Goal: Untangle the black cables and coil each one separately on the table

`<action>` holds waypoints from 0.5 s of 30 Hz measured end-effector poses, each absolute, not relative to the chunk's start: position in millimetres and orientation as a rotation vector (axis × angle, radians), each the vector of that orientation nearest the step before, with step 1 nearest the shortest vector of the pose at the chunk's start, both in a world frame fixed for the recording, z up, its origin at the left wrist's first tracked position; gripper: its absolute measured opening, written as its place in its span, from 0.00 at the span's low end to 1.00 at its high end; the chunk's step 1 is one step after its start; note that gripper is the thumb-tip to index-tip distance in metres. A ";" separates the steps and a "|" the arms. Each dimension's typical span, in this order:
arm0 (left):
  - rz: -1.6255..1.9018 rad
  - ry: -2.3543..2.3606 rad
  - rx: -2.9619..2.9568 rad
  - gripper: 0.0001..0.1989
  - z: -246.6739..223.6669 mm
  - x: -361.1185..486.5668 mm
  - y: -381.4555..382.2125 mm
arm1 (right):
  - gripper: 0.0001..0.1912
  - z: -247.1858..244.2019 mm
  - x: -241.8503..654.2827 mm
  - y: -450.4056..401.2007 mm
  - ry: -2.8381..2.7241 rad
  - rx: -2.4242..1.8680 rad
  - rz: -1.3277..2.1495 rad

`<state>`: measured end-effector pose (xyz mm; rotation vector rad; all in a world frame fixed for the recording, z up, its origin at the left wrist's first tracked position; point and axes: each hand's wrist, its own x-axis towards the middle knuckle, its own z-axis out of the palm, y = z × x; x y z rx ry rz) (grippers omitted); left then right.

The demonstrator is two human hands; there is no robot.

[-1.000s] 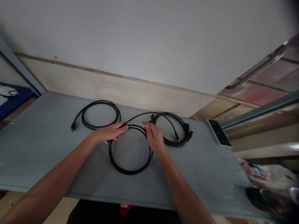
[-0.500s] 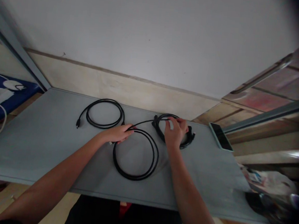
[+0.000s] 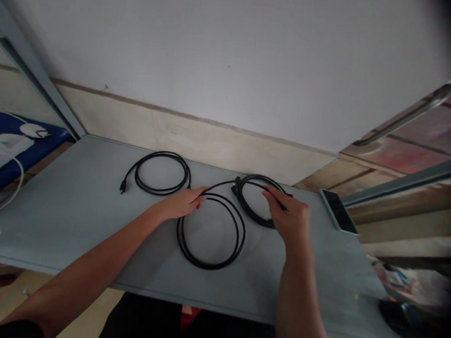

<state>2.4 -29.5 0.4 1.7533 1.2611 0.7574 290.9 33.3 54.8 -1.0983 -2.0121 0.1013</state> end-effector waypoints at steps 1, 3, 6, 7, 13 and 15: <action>0.774 1.252 1.779 0.21 2.0 4.2 -30.6 | 0.15 60.5 291.4 29.4 -1.969 -1.102 0.077; 0.801 1.249 1.786 0.22 3.5 7.6 -32.3 | 0.15 70.6 290.6 21.1 -1.875 -1.122 0.102; 0.808 1.273 1.761 0.22 2.5 9.2 -32.8 | 0.20 76.9 287.6 14.6 -1.856 -1.210 0.512; 0.810 1.287 1.762 0.22 2.0 8.8 -32.5 | 0.22 75.3 286.9 15.6 -1.863 -1.238 0.718; 0.796 1.358 1.895 0.26 4.8 6.3 -32.0 | 0.24 34.6 283.6 45.1 -1.904 -1.319 1.188; 0.826 1.368 1.981 0.25 7.2 7.5 -32.5 | 0.21 23.7 277.3 51.0 -2.039 -1.339 0.957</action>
